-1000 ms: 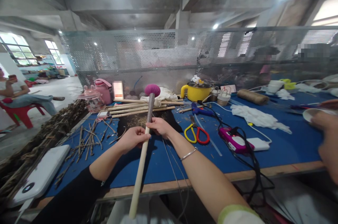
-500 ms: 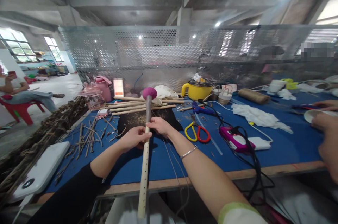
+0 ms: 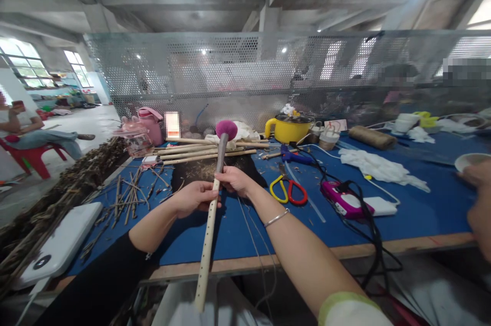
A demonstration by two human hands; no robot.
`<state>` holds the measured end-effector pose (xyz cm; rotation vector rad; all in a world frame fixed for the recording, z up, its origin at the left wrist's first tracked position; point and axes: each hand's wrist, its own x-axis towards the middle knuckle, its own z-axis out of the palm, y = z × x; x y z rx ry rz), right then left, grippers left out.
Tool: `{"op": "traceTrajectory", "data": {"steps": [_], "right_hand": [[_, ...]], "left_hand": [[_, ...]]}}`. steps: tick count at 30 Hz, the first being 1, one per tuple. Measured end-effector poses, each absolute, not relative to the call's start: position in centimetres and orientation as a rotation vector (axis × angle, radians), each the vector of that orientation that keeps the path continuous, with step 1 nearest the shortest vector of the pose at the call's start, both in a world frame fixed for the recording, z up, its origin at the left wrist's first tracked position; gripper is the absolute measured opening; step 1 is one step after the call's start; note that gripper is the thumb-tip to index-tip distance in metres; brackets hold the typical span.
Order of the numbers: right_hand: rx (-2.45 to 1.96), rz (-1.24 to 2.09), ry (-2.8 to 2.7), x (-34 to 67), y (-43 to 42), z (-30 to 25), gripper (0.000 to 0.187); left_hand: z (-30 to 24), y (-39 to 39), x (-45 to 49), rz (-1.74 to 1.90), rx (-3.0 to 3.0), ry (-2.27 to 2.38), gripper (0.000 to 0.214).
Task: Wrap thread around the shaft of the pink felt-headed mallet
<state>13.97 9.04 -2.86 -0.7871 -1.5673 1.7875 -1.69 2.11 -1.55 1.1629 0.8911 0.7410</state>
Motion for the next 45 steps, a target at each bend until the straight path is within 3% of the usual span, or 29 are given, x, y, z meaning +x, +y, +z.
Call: {"op": "traceTrajectory", "data": {"steps": [5, 11, 16, 20, 26, 31, 39, 45], "right_hand": [[-0.879, 1.712, -1.6, 13.7, 9.2, -3.1, 0.034], [-0.861, 1.647, -1.557, 14.1, 9.4, -2.9, 0.031], [-0.86, 1.626, -1.588, 13.9, 9.4, -3.1, 0.032], [-0.848, 1.642, -1.594, 13.7, 9.0, -2.9, 0.033], [-0.838, 1.633, -1.575, 13.8, 8.7, -2.6, 0.032], [-0.863, 1.616, -1.544, 13.5, 9.3, -2.0, 0.034], [-0.944, 1.602, -1.574, 12.5, 10.9, -0.9, 0.034], [-0.829, 1.751, -1.555, 12.9, 9.8, -1.7, 0.035]], "left_hand": [[-2.4, 2.6, -1.4, 0.825, 1.346, 1.138, 0.038], [-3.0, 4.0, -2.9, 1.422, 1.497, 1.795, 0.026], [-1.2, 5.1, -3.1, 1.36, 1.72, 1.81, 0.045], [1.6, 6.8, -2.8, 1.34, 2.019, 1.879, 0.043], [1.6, 7.1, -2.9, 1.272, 2.07, 1.735, 0.053], [-0.2, 5.4, -2.5, 1.317, 1.86, 1.636, 0.038], [-0.8, 4.1, -1.6, 1.099, 1.729, 1.539, 0.038], [-1.5, 3.3, -1.2, 0.993, 1.322, 1.17, 0.04]]}}
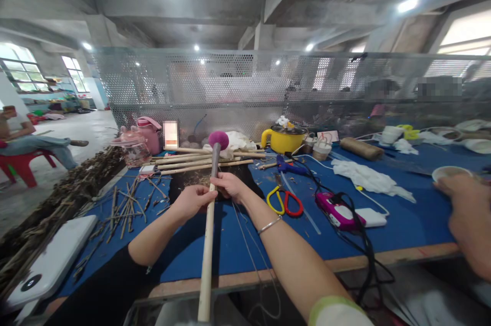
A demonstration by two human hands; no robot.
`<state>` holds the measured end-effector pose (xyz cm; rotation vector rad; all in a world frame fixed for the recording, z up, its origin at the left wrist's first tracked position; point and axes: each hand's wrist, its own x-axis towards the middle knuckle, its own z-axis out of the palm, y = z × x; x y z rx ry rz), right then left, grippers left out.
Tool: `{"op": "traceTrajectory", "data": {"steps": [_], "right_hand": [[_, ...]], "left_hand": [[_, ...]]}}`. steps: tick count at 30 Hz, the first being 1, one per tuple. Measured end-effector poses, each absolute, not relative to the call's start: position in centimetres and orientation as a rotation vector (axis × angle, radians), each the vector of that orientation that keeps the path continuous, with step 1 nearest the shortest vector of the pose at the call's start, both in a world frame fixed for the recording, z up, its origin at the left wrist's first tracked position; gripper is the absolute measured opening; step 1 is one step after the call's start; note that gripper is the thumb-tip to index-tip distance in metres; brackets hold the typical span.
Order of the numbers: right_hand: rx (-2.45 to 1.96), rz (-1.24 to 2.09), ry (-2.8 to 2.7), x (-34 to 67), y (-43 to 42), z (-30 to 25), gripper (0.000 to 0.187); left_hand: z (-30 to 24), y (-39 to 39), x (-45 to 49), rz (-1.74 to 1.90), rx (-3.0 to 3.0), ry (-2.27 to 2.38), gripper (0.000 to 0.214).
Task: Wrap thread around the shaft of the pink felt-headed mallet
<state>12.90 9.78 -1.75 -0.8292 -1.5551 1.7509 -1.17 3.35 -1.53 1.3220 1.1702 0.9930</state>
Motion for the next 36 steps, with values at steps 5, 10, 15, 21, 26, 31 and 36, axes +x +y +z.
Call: {"op": "traceTrajectory", "data": {"steps": [5, 10, 15, 21, 26, 31, 36], "right_hand": [[-0.809, 1.853, -1.491, 13.3, 9.2, -1.9, 0.037], [-0.888, 1.763, -1.559, 13.5, 9.3, -2.4, 0.036], [-0.905, 1.611, -1.597, 13.1, 9.4, -2.7, 0.034], [-0.844, 1.615, -1.679, 13.5, 9.3, -2.3, 0.034], [-0.714, 1.744, -1.66, 14.0, 9.6, -2.3, 0.034], [-0.765, 1.712, -1.564, 13.7, 9.7, -2.4, 0.031], [-0.75, 1.72, -1.551, 13.5, 9.5, -2.3, 0.03]], "left_hand": [[-1.2, 2.9, -1.2, 0.908, 1.151, 0.97, 0.035], [-1.4, 3.1, -1.5, 0.811, 1.111, 0.978, 0.031], [-2.1, 3.5, -1.5, 0.922, 1.242, 1.111, 0.034], [-2.3, 3.6, -1.4, 0.929, 1.396, 1.116, 0.036], [-1.9, 3.6, -1.6, 0.912, 1.283, 0.995, 0.037], [-1.9, 3.7, -1.9, 0.911, 1.257, 0.943, 0.036], [-1.7, 3.7, -2.2, 0.863, 1.229, 0.874, 0.035]]}}
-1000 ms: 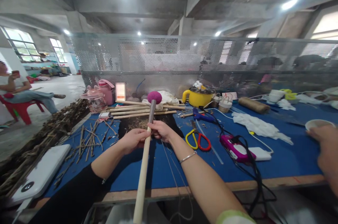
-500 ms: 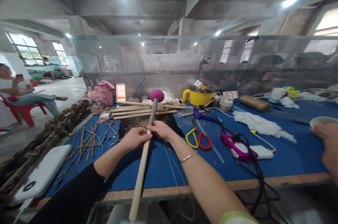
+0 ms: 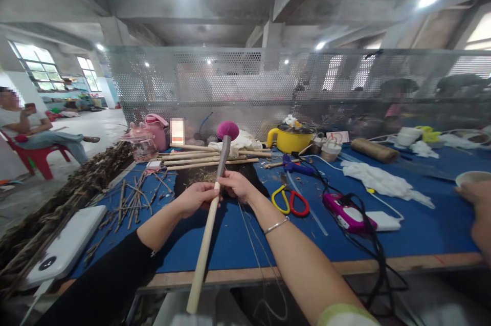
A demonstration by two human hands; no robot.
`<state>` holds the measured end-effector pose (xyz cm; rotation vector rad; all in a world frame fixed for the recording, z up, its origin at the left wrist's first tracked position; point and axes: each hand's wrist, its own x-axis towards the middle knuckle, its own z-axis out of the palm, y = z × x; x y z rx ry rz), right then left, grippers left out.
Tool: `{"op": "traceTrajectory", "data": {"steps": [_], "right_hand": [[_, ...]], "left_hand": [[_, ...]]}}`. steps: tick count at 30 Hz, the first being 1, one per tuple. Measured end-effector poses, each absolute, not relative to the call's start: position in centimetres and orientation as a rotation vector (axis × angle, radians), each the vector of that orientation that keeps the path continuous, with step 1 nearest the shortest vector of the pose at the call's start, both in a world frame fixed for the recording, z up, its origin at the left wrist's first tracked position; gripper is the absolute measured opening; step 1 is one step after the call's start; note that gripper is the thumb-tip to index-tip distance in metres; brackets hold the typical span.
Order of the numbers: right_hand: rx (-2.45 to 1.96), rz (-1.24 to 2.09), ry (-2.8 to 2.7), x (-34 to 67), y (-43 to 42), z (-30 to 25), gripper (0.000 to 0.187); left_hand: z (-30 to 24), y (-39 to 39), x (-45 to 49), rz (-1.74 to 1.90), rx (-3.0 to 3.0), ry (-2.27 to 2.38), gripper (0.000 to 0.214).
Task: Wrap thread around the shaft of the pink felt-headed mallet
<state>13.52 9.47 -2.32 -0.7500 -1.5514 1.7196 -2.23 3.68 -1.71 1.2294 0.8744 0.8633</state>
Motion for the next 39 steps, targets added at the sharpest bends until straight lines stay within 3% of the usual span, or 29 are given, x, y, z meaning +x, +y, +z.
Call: {"op": "traceTrajectory", "data": {"steps": [10, 20, 28, 39], "right_hand": [[-0.77, 1.595, -1.576, 13.5, 9.2, -1.9, 0.03], [-0.675, 1.803, -1.484, 14.3, 9.7, -2.0, 0.03], [-0.875, 1.614, -1.601, 13.8, 9.7, -2.3, 0.029], [-0.706, 1.805, -1.475, 14.2, 9.6, -2.0, 0.032]], "left_hand": [[-2.0, 3.1, -1.3, 1.024, 1.433, 1.227, 0.038], [-1.2, 2.9, -0.8, 0.917, 1.02, 0.867, 0.03], [-2.0, 3.2, -1.4, 0.93, 1.447, 1.268, 0.042], [-0.8, 2.6, -0.8, 0.954, 1.127, 0.864, 0.036]]}}
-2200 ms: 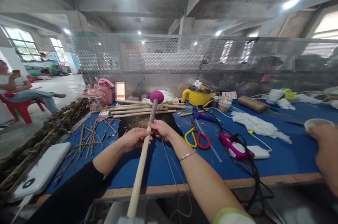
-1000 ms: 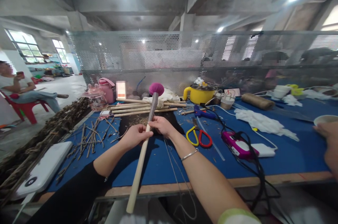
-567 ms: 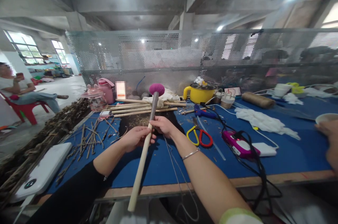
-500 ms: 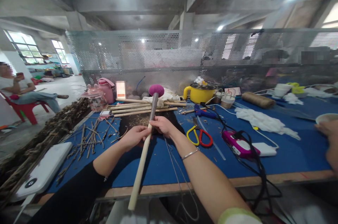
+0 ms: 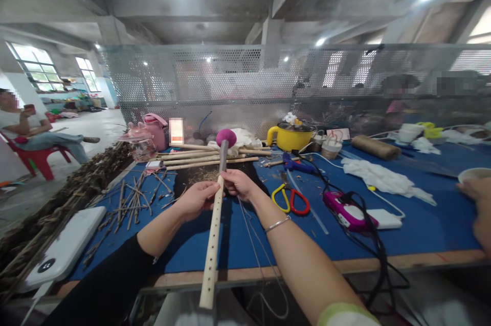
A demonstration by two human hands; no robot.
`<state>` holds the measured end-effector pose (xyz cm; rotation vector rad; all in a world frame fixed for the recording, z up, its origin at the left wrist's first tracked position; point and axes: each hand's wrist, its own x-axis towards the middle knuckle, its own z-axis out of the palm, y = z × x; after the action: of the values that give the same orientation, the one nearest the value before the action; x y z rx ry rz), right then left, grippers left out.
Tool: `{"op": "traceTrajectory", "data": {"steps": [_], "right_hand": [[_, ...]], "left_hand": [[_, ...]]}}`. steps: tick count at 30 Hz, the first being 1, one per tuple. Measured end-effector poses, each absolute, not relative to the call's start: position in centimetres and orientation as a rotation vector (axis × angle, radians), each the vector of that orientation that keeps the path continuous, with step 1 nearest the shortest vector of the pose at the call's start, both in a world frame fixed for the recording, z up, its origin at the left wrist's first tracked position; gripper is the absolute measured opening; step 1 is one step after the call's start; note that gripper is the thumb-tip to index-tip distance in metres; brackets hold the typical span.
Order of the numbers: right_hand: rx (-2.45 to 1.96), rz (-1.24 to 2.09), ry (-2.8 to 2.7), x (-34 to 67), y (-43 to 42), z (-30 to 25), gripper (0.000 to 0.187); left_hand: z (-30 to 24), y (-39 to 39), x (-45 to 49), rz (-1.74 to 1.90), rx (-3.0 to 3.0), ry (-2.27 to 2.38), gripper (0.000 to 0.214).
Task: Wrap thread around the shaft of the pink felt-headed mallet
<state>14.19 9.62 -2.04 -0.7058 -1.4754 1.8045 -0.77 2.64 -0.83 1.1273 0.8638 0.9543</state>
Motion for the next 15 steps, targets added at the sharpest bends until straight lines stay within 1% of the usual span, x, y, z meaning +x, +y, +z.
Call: {"op": "traceTrajectory", "data": {"steps": [4, 8, 11, 15], "right_hand": [[-0.816, 1.677, -1.533, 13.9, 9.7, -2.4, 0.033], [-0.85, 1.617, -1.568, 13.5, 9.8, -2.7, 0.032], [-0.831, 1.636, -1.583, 13.5, 9.8, -2.8, 0.032], [-0.764, 1.724, -1.546, 14.0, 9.9, -2.6, 0.031]], "left_hand": [[-1.1, 2.7, -0.9, 0.85, 1.183, 1.029, 0.036], [-2.0, 3.1, -1.0, 0.921, 1.336, 1.173, 0.04], [-2.3, 3.3, -1.1, 0.95, 1.361, 1.129, 0.041], [-1.9, 3.3, -1.2, 0.898, 1.252, 1.003, 0.038]]}}
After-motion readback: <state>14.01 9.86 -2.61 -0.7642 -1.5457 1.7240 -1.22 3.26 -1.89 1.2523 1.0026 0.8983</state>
